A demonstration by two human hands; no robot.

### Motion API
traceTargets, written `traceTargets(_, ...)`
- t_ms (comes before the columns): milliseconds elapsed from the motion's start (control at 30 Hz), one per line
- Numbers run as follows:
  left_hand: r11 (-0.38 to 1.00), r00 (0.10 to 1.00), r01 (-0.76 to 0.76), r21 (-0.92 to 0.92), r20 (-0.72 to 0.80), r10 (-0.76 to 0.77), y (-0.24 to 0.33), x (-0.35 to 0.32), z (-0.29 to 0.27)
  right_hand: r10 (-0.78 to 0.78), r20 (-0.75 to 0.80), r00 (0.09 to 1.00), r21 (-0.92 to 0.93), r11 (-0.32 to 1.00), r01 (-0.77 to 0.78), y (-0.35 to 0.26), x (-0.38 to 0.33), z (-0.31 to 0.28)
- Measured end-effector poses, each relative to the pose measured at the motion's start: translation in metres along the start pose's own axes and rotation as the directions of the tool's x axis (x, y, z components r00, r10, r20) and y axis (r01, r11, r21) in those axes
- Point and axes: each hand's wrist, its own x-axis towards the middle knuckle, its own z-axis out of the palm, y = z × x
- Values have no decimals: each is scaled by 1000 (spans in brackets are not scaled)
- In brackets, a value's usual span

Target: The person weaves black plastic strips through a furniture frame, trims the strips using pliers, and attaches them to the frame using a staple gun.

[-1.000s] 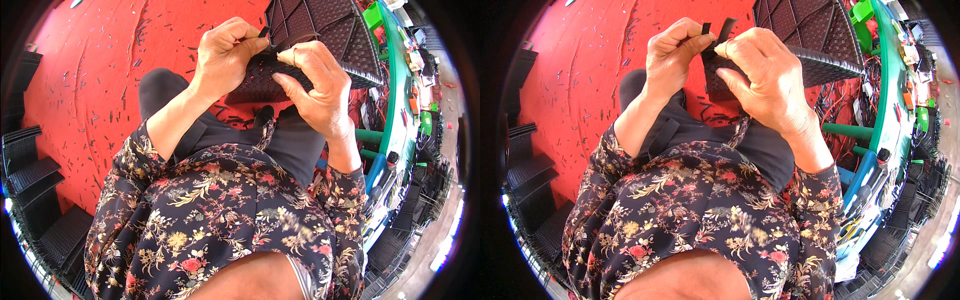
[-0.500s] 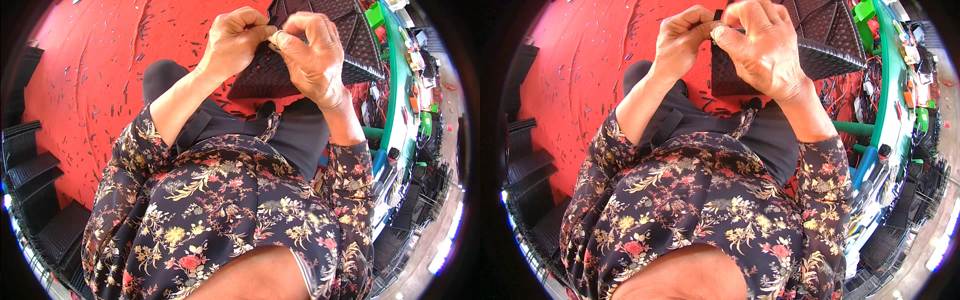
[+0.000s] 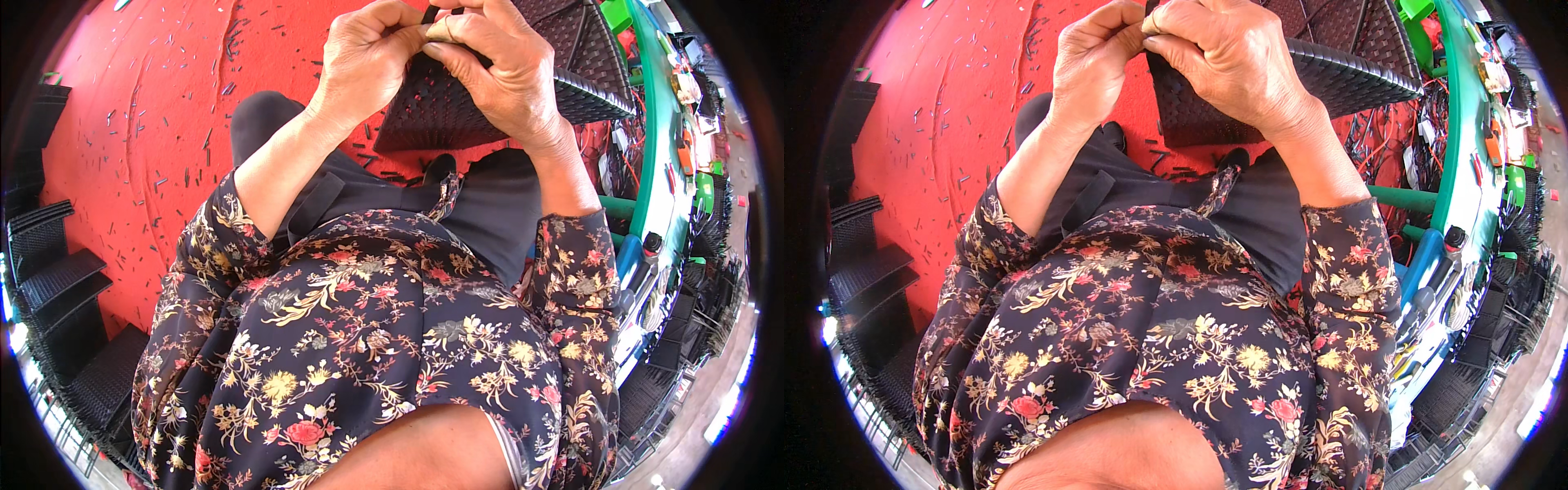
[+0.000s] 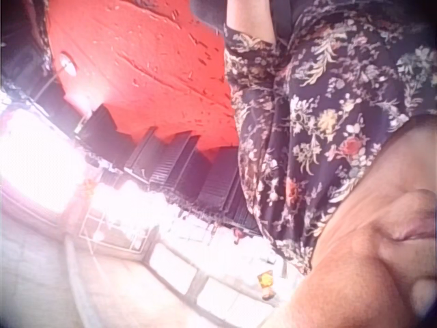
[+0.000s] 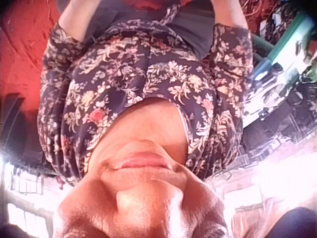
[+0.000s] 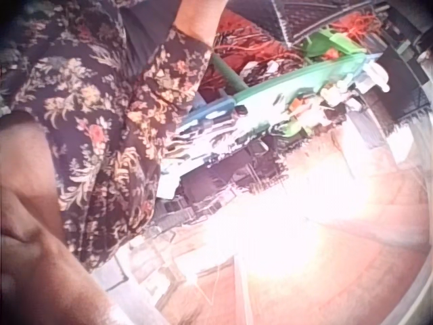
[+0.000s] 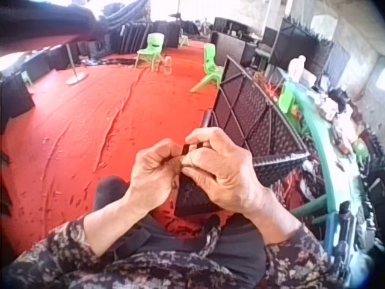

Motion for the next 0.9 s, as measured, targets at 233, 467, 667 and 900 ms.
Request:
traceTargets(233,950,991,-102,297,-55,124,2,-4,2,171,-144,975,281,952,-125,-11,0,-19)
traceTargets(467,985,985,-155,70,-63,160,6,-6,7,414,111,903,281,859,-428,-18,-4,-16)
traceTargets(667,984,995,-84,157,59,76,10,-7,-2,231,267,936,177,943,-283,-14,8,-24)
traceTargets(900,991,992,-123,43,-25,124,11,-3,8,194,286,938,193,947,-255,-15,11,-32)
